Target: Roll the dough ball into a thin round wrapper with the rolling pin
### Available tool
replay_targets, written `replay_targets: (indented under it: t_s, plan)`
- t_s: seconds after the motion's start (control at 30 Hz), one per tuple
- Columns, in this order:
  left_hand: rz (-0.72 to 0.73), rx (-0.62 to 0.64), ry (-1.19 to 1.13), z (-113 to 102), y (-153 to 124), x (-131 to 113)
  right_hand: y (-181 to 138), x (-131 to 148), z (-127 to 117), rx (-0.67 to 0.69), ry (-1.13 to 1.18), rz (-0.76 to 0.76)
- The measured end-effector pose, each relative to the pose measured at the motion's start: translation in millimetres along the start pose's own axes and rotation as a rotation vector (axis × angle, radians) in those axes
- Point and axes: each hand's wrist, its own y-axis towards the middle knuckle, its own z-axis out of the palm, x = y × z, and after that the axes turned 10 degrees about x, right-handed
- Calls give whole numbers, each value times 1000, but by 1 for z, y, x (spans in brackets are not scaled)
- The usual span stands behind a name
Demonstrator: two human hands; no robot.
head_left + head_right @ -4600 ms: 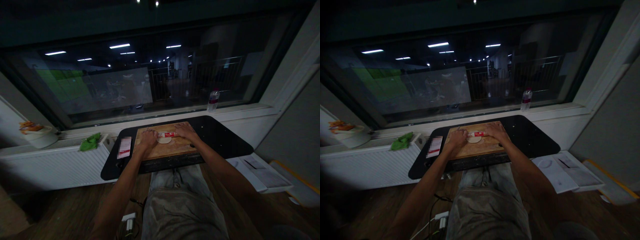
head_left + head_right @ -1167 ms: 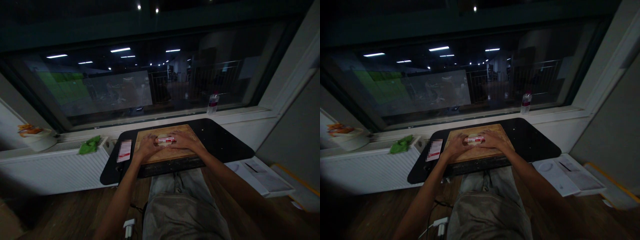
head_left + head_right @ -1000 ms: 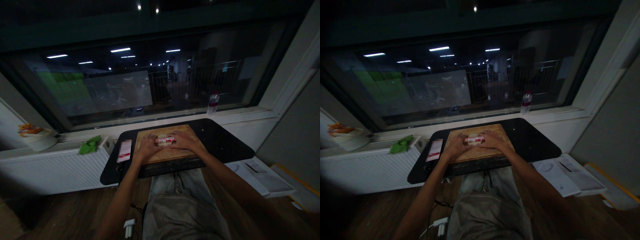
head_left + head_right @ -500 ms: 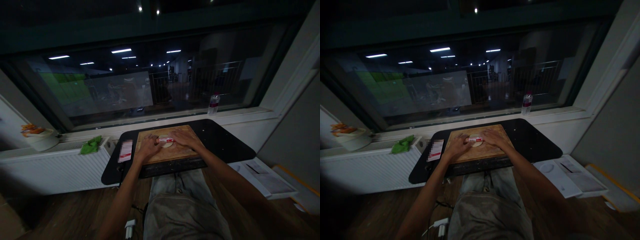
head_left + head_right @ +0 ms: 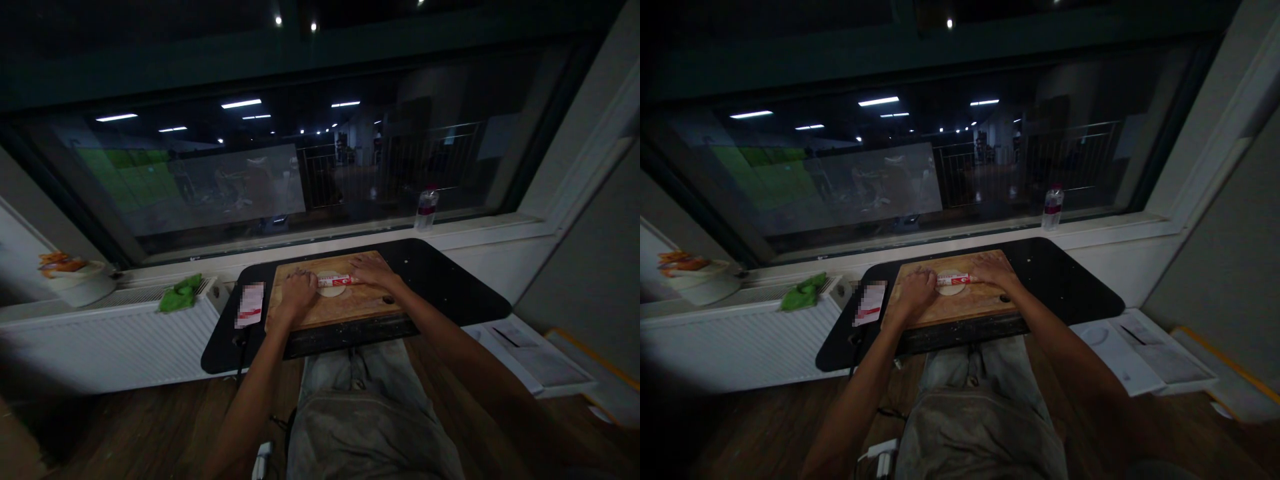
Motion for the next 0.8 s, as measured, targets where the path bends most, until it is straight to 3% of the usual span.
replay_targets:
  t_s: [0.3, 0.8]
  plan:
    - [12, -46, -37, -1, -16, -5, -33, 13, 1, -52, -67, -135]
    - [-7, -35, -70, -4, -30, -11, -58, 30, 0, -103, -26, -3]
